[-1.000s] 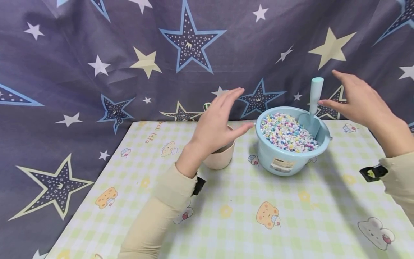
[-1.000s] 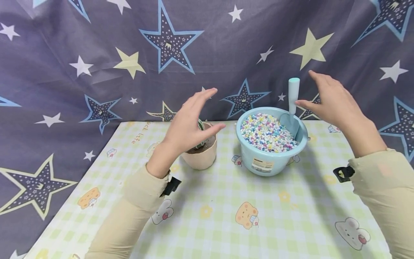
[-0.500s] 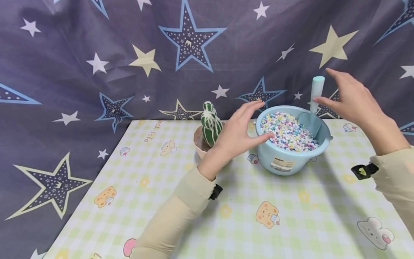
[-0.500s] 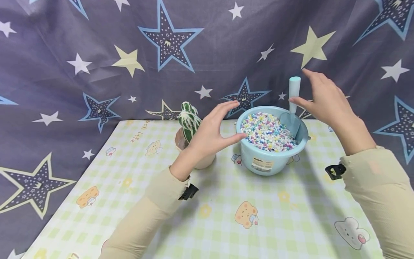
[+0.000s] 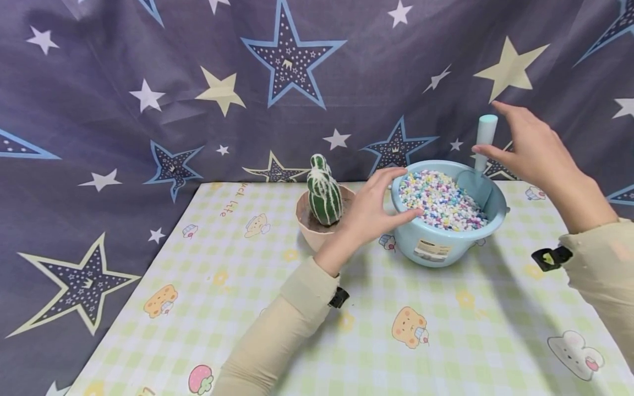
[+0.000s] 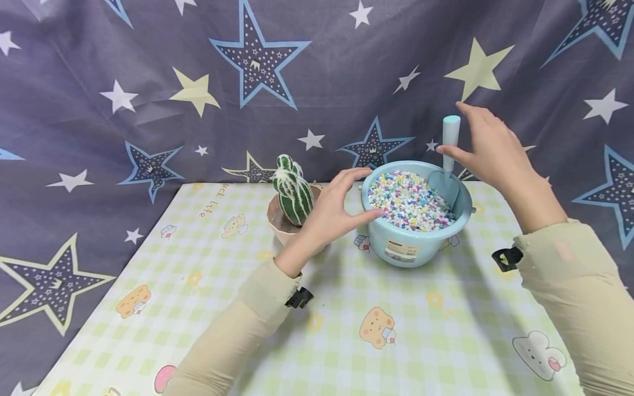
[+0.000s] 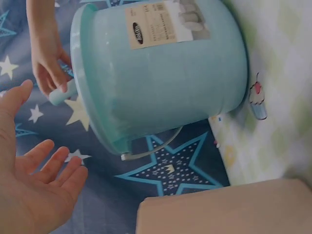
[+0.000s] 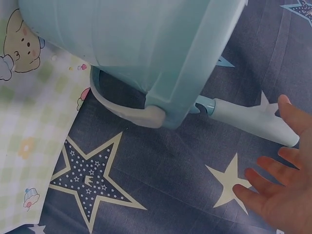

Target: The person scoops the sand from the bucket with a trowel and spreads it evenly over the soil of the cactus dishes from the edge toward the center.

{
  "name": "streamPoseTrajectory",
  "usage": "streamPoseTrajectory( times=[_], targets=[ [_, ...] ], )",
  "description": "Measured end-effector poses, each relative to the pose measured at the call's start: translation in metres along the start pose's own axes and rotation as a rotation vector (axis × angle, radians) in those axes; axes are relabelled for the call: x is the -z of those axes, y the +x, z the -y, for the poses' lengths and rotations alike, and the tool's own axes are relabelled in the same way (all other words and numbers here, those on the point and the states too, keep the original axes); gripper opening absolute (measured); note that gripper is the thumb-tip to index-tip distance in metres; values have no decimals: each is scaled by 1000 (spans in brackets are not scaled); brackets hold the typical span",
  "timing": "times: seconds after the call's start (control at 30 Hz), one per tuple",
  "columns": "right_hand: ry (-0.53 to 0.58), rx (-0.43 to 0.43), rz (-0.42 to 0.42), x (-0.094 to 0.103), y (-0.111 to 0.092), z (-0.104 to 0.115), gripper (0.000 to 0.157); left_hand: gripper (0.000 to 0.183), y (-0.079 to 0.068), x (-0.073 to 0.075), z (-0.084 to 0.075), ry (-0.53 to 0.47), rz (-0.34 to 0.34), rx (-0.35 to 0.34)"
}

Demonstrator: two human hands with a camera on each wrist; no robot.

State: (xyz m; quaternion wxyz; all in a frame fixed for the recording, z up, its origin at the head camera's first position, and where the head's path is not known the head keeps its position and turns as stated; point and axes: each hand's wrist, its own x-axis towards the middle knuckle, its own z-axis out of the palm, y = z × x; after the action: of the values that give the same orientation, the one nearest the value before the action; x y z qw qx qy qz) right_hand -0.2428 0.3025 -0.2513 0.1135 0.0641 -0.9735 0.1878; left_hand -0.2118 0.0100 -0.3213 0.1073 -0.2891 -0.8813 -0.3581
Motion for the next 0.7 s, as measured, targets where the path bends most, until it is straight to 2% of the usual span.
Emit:
streamPoseTrajectory(
  times=[0.43, 0.7],
  targets=[
    [11, -3, -11, -4, 1, 3, 89, 80, -1, -21, 12, -34, -22, 67],
    [17, -15, -15, -6, 3, 5, 86, 78, -1, -30, 18, -127, -41, 90]
  ],
)
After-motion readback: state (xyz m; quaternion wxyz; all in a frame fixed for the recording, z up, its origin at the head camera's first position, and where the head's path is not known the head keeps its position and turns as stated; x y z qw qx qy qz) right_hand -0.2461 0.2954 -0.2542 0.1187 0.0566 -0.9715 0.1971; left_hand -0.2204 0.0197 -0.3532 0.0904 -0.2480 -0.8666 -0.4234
